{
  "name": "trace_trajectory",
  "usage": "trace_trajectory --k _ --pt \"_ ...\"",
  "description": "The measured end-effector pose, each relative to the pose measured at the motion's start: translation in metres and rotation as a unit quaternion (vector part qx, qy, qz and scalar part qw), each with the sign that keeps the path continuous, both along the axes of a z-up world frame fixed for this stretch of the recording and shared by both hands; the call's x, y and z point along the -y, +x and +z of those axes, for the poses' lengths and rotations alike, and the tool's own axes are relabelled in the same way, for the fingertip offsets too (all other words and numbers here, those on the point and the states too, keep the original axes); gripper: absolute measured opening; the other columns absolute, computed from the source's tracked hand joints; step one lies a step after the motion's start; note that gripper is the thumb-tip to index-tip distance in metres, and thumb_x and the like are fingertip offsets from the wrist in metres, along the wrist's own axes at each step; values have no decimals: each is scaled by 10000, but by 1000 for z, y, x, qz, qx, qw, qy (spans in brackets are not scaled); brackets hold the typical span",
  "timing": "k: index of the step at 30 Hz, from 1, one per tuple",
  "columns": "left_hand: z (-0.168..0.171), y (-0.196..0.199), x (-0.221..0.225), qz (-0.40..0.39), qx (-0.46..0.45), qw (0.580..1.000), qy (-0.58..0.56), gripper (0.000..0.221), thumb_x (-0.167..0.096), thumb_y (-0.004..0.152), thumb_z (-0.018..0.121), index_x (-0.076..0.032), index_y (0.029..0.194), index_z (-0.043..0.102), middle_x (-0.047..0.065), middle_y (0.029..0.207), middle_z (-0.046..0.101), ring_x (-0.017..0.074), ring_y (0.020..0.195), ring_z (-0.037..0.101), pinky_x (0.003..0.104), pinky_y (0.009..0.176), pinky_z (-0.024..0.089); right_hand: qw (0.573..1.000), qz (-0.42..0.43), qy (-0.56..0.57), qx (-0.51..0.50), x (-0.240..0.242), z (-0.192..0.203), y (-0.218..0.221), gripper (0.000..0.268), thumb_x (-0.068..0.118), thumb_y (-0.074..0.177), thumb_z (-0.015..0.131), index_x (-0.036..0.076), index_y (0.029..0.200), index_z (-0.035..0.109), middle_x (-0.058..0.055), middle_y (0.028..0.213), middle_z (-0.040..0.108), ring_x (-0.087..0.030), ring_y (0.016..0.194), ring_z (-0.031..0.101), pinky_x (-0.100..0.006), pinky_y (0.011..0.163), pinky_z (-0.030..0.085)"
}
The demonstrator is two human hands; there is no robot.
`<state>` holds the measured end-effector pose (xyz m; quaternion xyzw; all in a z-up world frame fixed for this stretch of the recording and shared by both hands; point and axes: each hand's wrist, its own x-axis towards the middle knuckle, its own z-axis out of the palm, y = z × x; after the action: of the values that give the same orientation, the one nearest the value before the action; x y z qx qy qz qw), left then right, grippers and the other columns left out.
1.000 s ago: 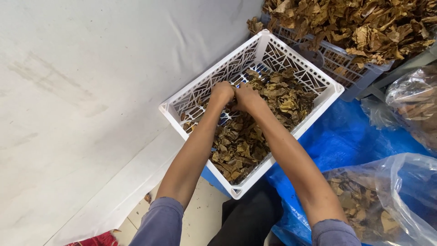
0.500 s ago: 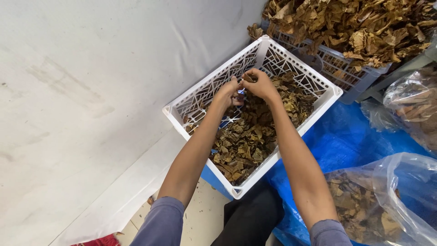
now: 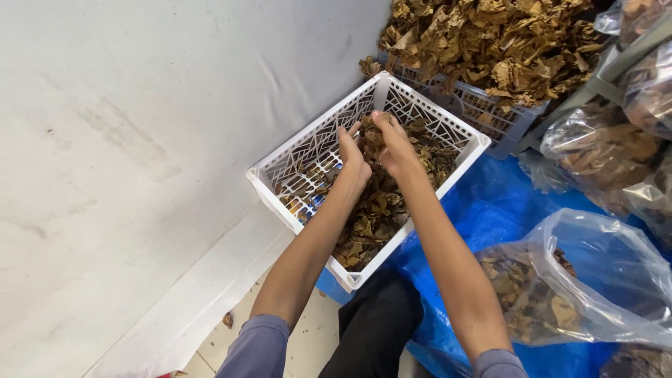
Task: The person picks up dried leaves from a white crate, places them into a clear plastic bag, and repeats this action several times.
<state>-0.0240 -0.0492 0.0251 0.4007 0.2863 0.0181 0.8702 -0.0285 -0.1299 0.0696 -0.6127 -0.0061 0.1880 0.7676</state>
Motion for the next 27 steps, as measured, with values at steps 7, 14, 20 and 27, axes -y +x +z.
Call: trace_trajectory --k 7,14,20,27 --pt "65 -68 44 75 151 984 -61 549 -539 1061 413 -195 1433 622 285 1597 341 454 1479 345 563 1204 354 989 -69 97 85 30 -15 -18 396 397 1020 663 147 1307 557 -181 1269 658 -298 1163 659 -495 976 581" --pt "163 -145 108 81 184 979 23 641 -467 905 686 20 1322 659 345 1384 582 500 1314 546 607 1086 482 984 -130 91 86 86 32 -73 381 361 996 656 116 1277 577 -162 1226 668 -269 1098 669 -450 897 599" --pt "184 -167 171 -43 243 969 -24 496 -453 883 625 -31 1128 715 104 1033 657 190 888 617 327 750 514 976 -181 84 89 172 68 -129 369 330 977 650 89 1250 594 -146 1190 677 -243 1042 678 -410 829 615" --pt "175 -177 245 -215 192 958 -4 568 -405 782 709 19 1158 734 103 1028 704 178 868 617 312 687 497 966 -237 57 91 275 120 -195 359 299 957 644 62 1224 612 -130 1153 686 -218 986 687 -371 761 631"
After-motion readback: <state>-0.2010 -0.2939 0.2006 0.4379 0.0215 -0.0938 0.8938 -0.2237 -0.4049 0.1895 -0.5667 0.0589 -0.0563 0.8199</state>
